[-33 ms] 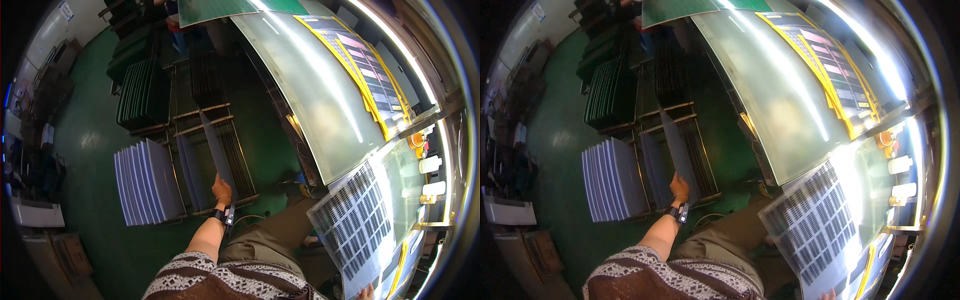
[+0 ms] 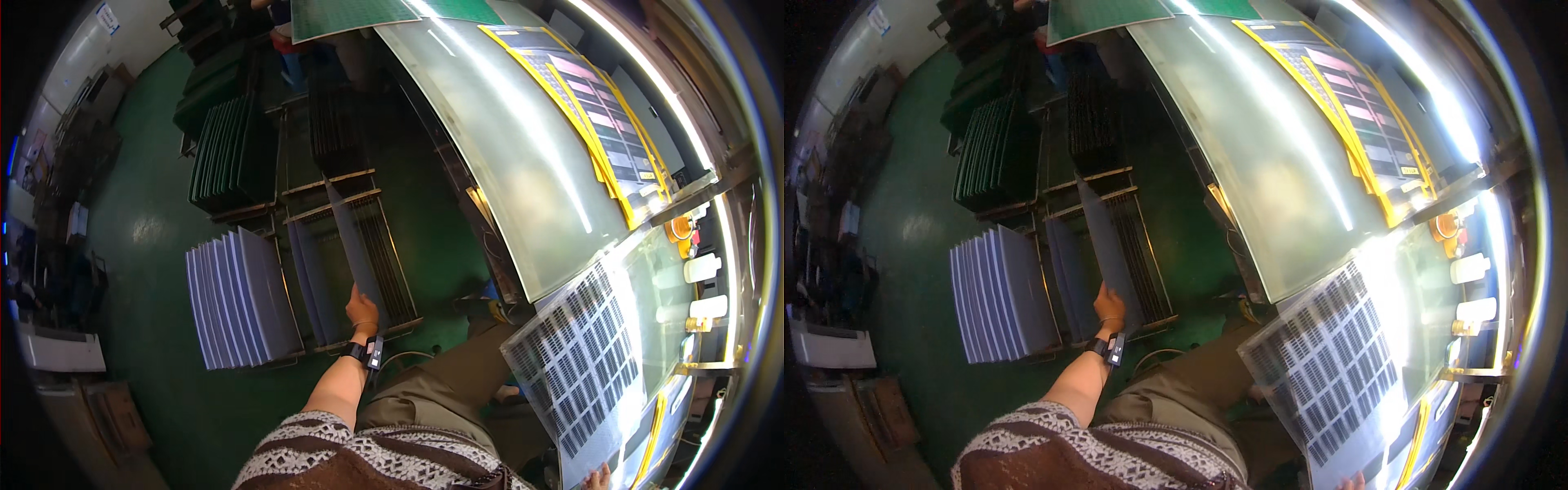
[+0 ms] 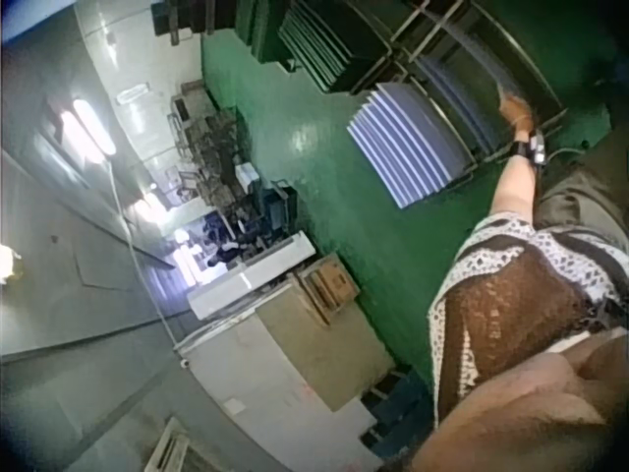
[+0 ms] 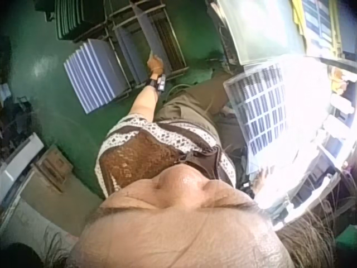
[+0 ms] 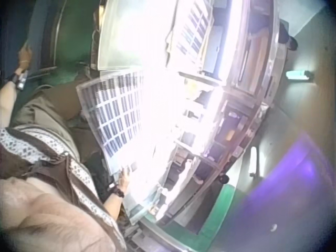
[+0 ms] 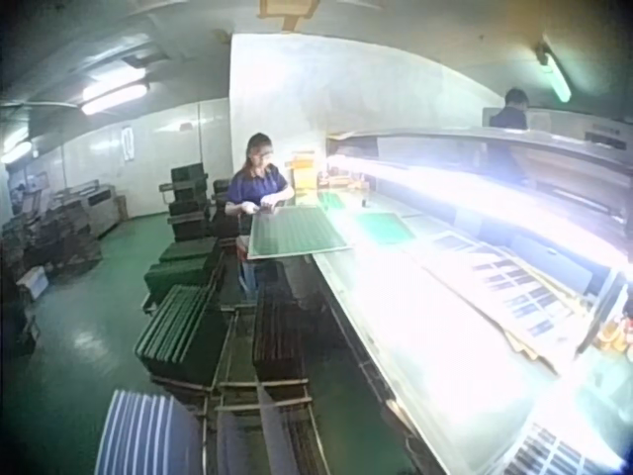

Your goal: Organizing and transferring metal plates and frames between storage racks and a workstation in a fabrication facility.

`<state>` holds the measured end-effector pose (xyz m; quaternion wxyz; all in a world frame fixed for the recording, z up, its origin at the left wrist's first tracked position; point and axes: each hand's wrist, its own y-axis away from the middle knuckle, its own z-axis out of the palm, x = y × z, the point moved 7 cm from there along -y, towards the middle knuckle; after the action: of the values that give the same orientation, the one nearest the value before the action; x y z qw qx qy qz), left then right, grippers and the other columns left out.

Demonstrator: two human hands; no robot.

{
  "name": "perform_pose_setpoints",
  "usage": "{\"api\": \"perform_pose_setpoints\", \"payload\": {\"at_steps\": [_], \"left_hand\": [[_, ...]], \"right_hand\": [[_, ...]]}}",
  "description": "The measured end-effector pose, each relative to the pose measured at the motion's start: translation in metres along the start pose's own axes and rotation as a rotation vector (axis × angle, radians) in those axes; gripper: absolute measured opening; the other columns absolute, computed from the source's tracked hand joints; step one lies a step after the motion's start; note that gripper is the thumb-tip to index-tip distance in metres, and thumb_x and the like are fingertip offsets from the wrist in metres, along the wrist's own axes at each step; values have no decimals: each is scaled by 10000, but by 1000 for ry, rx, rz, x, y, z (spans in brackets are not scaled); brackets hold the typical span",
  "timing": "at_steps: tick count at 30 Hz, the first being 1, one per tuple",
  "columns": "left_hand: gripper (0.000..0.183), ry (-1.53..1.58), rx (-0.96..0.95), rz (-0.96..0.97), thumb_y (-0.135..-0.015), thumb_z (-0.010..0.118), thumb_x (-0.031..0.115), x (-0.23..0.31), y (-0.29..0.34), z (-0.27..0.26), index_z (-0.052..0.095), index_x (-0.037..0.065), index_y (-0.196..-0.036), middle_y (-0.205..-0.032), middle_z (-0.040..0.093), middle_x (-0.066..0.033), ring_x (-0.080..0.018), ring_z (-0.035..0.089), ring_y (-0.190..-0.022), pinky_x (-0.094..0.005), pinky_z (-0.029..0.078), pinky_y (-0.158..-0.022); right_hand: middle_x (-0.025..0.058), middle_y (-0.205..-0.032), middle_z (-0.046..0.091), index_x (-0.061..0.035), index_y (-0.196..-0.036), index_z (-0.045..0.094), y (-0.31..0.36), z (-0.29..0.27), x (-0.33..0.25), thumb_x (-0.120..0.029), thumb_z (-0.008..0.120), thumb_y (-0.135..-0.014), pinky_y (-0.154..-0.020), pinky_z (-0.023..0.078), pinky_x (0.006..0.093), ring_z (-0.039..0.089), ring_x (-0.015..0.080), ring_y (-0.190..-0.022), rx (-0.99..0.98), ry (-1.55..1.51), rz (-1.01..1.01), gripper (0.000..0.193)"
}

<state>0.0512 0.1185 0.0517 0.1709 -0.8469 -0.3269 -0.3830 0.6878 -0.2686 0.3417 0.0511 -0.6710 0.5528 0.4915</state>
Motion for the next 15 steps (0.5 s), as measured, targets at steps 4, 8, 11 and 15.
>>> {"api": "perform_pose_setpoints", "payload": {"at_steps": [4, 8, 11, 15], "left_hand": [[412, 31, -12, -13, -773, 543, 28, 0, 5, 1, 555, 104, -1178, -859, 622, -241, -417, 604, -805, -458, 496, -684], [411, -13, -7, -38, -773, 542, 34, -1, 4, -2, 561, 112, -1176, -847, 623, -242, -419, 606, -788, -463, 492, -680], [405, -19, -5, -27, -776, 541, 40, 0, 4, 0, 565, 115, -1173, -841, 622, -246, -421, 607, -781, -464, 492, -680], [411, -45, -2, -2, -778, 537, 37, -2, -1, 5, 557, 118, -1181, -803, 620, -247, -426, 605, -757, -464, 495, -668]], "right_hand": [[89, -1143, 533, -90, -1295, 431, -11, -12, 19, -163, 537, -898, -759, 422, 259, 526, 171, -949, -28, -12, -17, 417], [88, -1104, 559, -107, -1308, 417, -11, -7, 16, -155, 529, -902, -712, 418, 246, 527, 153, -914, -66, -25, -77, 424], [88, -1093, 569, -129, -1318, 411, -10, -5, 17, -151, 526, -904, -703, 419, 245, 527, 143, -904, -45, -59, -16, 430], [84, -1088, 571, -143, -1325, 408, -11, -11, 23, -152, 533, -902, -694, 424, 250, 530, 138, -890, -55, -70, -30, 441]]}}
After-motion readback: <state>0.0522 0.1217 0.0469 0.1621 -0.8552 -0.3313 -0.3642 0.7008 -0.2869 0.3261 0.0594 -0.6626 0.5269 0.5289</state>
